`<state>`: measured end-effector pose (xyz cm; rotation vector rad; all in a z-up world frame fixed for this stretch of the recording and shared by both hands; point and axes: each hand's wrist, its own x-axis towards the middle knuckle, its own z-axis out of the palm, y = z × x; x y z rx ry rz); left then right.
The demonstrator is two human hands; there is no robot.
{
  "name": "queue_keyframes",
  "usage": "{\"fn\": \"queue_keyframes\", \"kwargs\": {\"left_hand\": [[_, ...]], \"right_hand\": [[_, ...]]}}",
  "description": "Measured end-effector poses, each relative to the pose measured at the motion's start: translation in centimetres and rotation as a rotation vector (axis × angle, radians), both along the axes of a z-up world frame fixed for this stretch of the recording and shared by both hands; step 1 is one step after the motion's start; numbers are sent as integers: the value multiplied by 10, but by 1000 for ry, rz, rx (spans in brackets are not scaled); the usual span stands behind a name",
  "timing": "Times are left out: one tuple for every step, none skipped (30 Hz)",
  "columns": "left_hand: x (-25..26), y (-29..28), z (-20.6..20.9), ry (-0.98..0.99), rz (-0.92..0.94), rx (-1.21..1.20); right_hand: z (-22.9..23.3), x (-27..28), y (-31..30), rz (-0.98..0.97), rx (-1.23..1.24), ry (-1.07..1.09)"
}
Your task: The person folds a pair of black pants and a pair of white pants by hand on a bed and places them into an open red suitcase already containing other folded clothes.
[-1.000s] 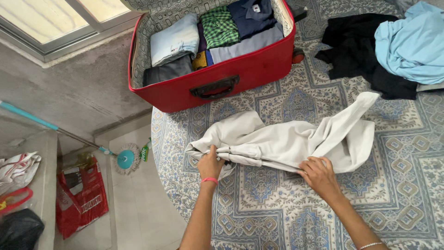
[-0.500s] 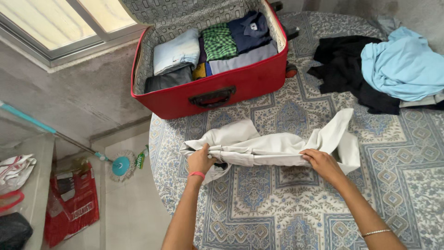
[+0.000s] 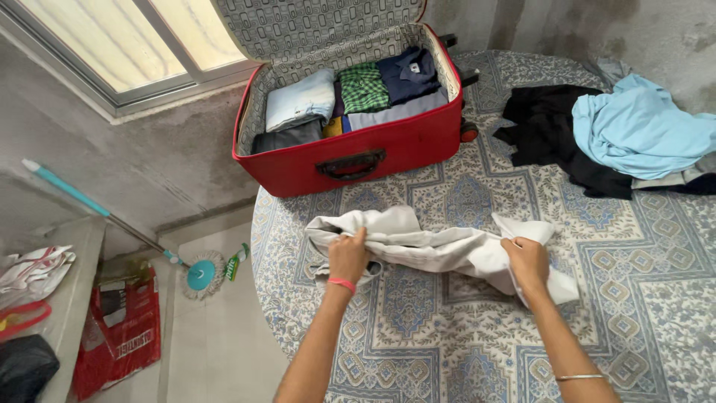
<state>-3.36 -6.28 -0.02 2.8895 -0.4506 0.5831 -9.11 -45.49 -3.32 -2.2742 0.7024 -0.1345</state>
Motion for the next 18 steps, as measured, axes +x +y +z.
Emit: {"fn": "queue_keyframes", "kwargs": {"left_hand": [[-7,-14,-1,10,-46,37],[-14,-27,-2,21,-91,74],[-22,-40,-2,51,-137,68],[-30,-50,-2,81,-183,63],[-37,-62,-4,105,-189,63],[-44,-72,-5,129,-196,63],[-50,-77,-5,154,-204,63],[-58,-77,-5,128,-206,37],[-67,-76,-4,102,-208,9],[-73,-75,-1,76,-210,-19],[-78,-73,3,130,-257,-8],[-83,-71,6,184,-304,3],[-88,-70,8,242,-351,13],[-89,-69,9,259,-366,-25],[-87,-67,9,275,-381,-61],[-87,-66,6,290,-397,-97],[-86,-65,2,267,-406,-94],[-83,-65,-2,244,-416,-91]], "right_hand": [[1,5,14,-10,19,-87],[2,8,31,-20,39,-174],[3,12,54,58,9,-211],[5,12,78,135,-20,-248],[8,5,101,245,-61,-293],[11,-3,123,355,-101,-337],[17,-12,138,407,-123,-307],[24,-21,147,459,-146,-277],[30,-28,150,494,-125,-309],[36,-35,151,530,-104,-341],[40,-39,151,562,-83,-373],[41,-41,151,601,-104,-354],[40,-46,149,641,-125,-330],[38,-49,148,681,-146,-307],[35,-51,146,698,-130,-349],[34,-51,143,715,-114,-391],[33,-53,139,734,-99,-434],[33,-56,135,694,40,-410]]}}
